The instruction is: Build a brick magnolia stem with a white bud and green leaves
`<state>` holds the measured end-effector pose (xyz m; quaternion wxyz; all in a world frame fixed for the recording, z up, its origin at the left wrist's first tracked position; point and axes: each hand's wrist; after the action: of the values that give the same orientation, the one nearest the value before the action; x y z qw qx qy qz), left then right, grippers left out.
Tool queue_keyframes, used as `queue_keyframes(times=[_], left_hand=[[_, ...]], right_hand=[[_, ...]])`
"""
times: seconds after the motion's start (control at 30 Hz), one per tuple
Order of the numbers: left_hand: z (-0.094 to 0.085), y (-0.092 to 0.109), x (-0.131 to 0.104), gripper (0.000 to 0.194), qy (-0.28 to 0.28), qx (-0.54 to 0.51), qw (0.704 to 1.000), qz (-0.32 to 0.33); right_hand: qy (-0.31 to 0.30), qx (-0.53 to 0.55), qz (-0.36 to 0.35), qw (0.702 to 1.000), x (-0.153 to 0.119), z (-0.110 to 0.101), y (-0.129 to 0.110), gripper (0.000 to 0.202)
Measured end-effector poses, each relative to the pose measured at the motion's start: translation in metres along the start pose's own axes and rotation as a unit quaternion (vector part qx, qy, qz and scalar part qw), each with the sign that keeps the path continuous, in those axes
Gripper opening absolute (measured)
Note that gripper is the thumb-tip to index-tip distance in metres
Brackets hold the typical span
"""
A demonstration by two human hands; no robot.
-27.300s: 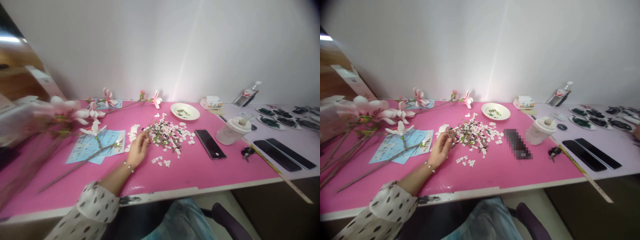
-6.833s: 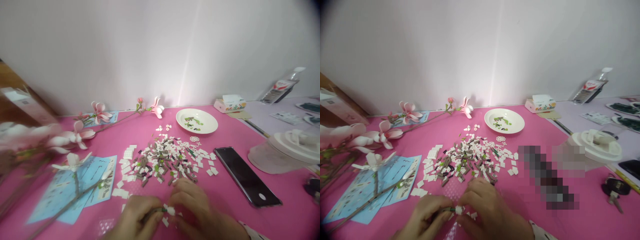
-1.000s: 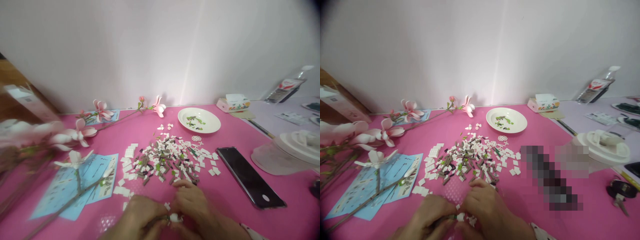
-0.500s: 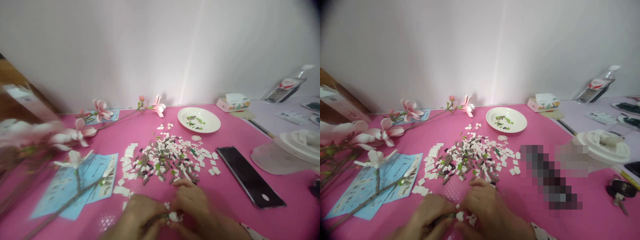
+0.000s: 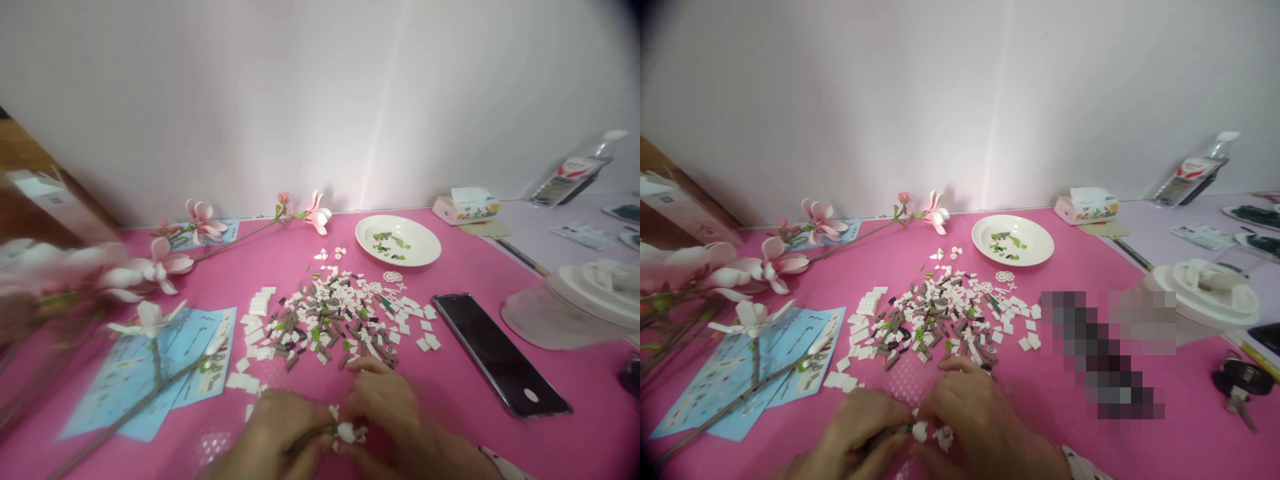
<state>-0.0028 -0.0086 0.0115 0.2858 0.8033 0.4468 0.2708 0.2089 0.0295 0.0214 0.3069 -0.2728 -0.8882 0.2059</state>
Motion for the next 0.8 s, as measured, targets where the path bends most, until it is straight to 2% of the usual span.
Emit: queue_keyframes(times=[0.17, 0.23, 0.33, 0.47, 0.6, 0.8], left_hand=[[-0.001, 0.003, 0.004, 0.018, 0.0, -0.016, 0.999, 0.029], [0.0, 0.002, 0.002, 0.017, 0.005, -0.009, 1.0, 0.02], [0.003, -0.003, -0.003, 0.014, 0.027, 0.009, 1.0, -0.012], [0.004, -0.004, -0.002, 0.012, 0.025, -0.001, 1.0, -0.017], [0.0, 0.001, 0.006, 0.02, -0.014, -0.044, 0.999, -0.005], [-0.005, 0.005, 0.007, 0.022, -0.014, -0.075, 0.994, -0.077]], right_hand=[[-0.021, -0.026, -0.001, 0.999, 0.0, 0.003, 0.001, 0.023], [-0.023, -0.025, 0.002, 0.999, 0.0, 0.001, 0.001, 0.024], [-0.008, -0.012, -0.008, 1.0, 0.001, 0.0, 0.001, 0.016], [0.0, 0.011, -0.015, 1.0, 0.002, 0.002, 0.003, 0.008], [0.01, 0.018, -0.024, 1.0, 0.004, 0.004, 0.005, 0.007], [0.022, 0.014, -0.032, 0.999, 0.006, 0.001, 0.005, 0.008]])
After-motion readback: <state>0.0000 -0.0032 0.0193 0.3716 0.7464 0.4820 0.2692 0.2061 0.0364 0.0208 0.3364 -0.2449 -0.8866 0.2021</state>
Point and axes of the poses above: each hand's wrist, its own x-axis towards the middle knuckle, its own z-axis out of the palm, y = z × x, and after that the axes turned 2 degrees about -y, right-handed
